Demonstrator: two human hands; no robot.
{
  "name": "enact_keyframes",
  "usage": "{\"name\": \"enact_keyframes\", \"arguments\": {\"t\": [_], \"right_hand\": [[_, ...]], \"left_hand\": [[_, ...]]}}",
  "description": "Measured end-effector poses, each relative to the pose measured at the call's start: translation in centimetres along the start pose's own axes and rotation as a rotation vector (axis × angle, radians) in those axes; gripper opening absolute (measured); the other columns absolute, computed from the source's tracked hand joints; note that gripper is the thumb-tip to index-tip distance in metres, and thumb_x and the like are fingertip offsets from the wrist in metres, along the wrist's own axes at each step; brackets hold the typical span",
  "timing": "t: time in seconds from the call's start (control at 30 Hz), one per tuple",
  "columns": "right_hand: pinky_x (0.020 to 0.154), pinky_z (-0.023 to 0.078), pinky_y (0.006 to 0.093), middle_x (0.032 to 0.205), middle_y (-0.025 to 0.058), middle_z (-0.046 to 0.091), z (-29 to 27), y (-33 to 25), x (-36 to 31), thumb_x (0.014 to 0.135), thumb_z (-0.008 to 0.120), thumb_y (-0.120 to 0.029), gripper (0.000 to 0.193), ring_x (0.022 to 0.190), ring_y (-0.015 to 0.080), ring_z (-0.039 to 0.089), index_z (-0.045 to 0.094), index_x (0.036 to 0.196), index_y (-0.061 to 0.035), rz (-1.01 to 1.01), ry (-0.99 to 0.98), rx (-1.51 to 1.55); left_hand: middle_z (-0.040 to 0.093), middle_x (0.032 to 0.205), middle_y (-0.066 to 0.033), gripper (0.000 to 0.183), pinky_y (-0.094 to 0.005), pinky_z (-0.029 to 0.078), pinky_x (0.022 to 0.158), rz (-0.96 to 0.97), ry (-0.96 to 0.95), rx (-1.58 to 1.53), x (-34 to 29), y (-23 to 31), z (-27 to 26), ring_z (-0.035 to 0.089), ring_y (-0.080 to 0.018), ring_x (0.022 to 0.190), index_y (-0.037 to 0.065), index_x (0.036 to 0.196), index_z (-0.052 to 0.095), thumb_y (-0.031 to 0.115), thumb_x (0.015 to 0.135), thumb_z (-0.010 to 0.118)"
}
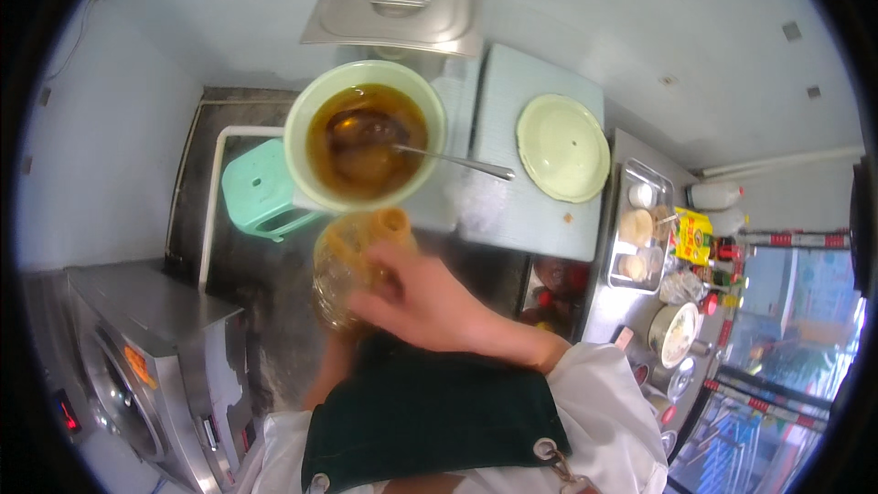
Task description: The person pours oil from a plastic bottle into a bowl, then wipes the inside of a large stainless steel pot with an orange cloth. They ladle liquid from the bowl into the pot, wash chopped vegetables in a sink, and retrieve a yellow bowl and a plastic bag of meat from a refrigerator.
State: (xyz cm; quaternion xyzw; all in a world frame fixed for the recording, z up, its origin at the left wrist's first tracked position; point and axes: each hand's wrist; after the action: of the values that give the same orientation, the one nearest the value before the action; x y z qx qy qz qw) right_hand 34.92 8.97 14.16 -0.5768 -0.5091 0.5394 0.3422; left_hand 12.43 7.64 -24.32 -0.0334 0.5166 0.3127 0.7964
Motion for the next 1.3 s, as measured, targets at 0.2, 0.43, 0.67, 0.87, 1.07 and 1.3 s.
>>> {"name": "enact_keyframes", "arguments": {"t": [0.2,0.43,0.67,0.87,1.07,1.3], "right_hand": [[0.061,0.048,0.0363,0.073,0.0171,0.061,-2.5,5.7,-9.7,0.089,0.070,-0.031,0.042,0.064,0.0262,0.060,0.053,0.106,0.0039,0.159,-0.013,0.107],[0.067,0.051,0.0396,0.084,0.0205,0.063,-2.7,14.8,-17.6,0.086,0.072,-0.036,0.046,0.072,0.0344,0.062,0.051,0.101,0.0028,0.383,0.312,0.069],[0.058,0.046,0.0333,0.068,0.0108,0.058,-9.1,12.0,-30.7,0.086,0.074,-0.023,0.033,0.060,0.0224,0.057,0.054,0.097,0.0010,0.351,0.806,0.224],[0.053,0.034,0.0215,0.068,-0.0031,0.050,-12.1,12.3,-37.2,0.087,0.070,-0.012,0.020,0.061,0.0014,0.041,0.056,0.095,0.0001,0.205,1.402,0.468],[0.055,0.035,0.0212,0.062,-0.0034,0.045,-14.3,16.1,-39.4,0.089,0.067,-0.013,0.019,0.060,0.0028,0.040,0.056,0.095,0.0013,0.163,1.713,0.301],[0.057,0.043,0.0316,0.082,0.0080,0.060,-14.3,18.8,-40.1,0.086,0.071,-0.013,0.032,0.062,0.0216,0.054,0.057,0.112,-0.0015,0.405,1.645,-0.085]], "left_hand": [[0.055,0.082,-0.0030,0.018,-0.0261,0.041,0.063,0.016,0.173,0.284,0.7,-5.0,-0.9,0.051,-0.0125,0.072,0.006,0.094,0.057,0.021,0.098,0.049],[0.055,0.070,-0.0018,0.019,-0.0230,0.041,0.054,0.580,0.105,0.948,-1.2,-7.9,6.1,0.051,-0.0091,0.061,0.005,0.083,0.059,0.014,0.098,0.051],[0.061,0.079,-0.0010,0.021,-0.0221,0.044,0.062,0.649,-0.519,1.329,-1.8,-16.3,21.8,0.054,-0.0079,0.069,0.003,0.087,0.062,0.017,0.100,0.053],[0.064,0.082,-0.0022,0.018,-0.0244,0.048,0.065,0.470,-0.833,1.575,-3.6,-24.9,29.1,0.059,-0.0099,0.072,0.004,0.095,0.064,0.018,0.100,0.053],[0.066,0.090,-0.0031,0.014,-0.0234,0.049,0.069,0.203,-1.065,1.692,-9.5,-29.3,31.6,0.060,-0.0093,0.077,0.004,0.105,0.062,0.014,0.100,0.054],[0.069,0.098,-0.0089,0.020,-0.0328,0.053,0.080,0.342,-1.351,1.986,-8.5,-30.9,31.3,0.068,-0.0209,0.090,0.003,0.108,0.064,0.017,0.094,0.058]]}}
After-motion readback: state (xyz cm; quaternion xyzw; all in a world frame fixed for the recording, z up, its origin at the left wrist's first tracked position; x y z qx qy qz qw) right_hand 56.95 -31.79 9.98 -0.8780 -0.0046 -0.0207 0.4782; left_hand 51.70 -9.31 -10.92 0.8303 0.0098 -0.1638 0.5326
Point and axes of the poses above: each hand's wrist, its own x-axis towards the middle knuckle, its own z-axis out of the palm, y = z × x
